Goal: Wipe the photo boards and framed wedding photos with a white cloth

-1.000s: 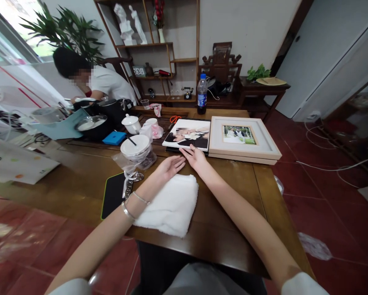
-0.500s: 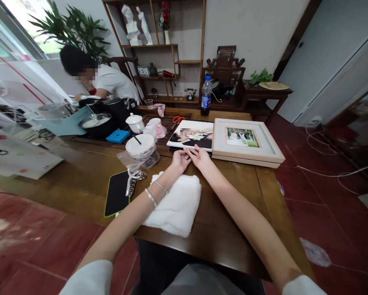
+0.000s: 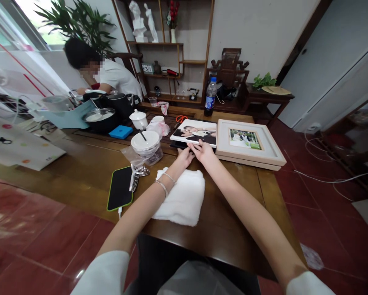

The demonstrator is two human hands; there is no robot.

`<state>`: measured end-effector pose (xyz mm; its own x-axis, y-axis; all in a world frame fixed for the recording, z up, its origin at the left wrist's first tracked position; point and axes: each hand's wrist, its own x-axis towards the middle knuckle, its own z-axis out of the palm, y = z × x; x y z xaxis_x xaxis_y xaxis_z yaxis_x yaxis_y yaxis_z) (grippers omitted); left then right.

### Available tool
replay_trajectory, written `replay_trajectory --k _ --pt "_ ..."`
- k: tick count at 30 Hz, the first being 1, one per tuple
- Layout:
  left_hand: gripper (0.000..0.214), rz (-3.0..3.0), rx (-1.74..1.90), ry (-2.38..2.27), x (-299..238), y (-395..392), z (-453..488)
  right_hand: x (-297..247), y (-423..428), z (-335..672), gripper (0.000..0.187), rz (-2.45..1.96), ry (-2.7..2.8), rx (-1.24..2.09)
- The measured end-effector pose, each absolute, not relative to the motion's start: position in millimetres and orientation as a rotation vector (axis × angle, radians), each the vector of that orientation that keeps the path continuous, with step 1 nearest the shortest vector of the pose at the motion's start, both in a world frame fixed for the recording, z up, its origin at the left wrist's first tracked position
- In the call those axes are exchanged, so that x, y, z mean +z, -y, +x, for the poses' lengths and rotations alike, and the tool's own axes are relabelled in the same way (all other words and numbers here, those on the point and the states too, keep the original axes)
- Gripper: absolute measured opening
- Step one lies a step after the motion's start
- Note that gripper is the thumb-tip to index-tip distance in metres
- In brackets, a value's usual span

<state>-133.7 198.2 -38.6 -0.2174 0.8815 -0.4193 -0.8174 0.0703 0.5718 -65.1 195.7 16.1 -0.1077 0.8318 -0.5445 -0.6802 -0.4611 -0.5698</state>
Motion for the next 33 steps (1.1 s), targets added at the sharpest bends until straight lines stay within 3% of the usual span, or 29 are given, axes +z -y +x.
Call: replay_trajectory --k 14,33 --pt "0.026 0.032 1.614 -1.015 -21 -171 -131 34 -196 -70 0.023 -1.127 0.327 1.821" --pt "0.038 0.178 1.451 -0.740 19 -86 -153 60 -199 -64 0.021 -1.120 0.265 1.794"
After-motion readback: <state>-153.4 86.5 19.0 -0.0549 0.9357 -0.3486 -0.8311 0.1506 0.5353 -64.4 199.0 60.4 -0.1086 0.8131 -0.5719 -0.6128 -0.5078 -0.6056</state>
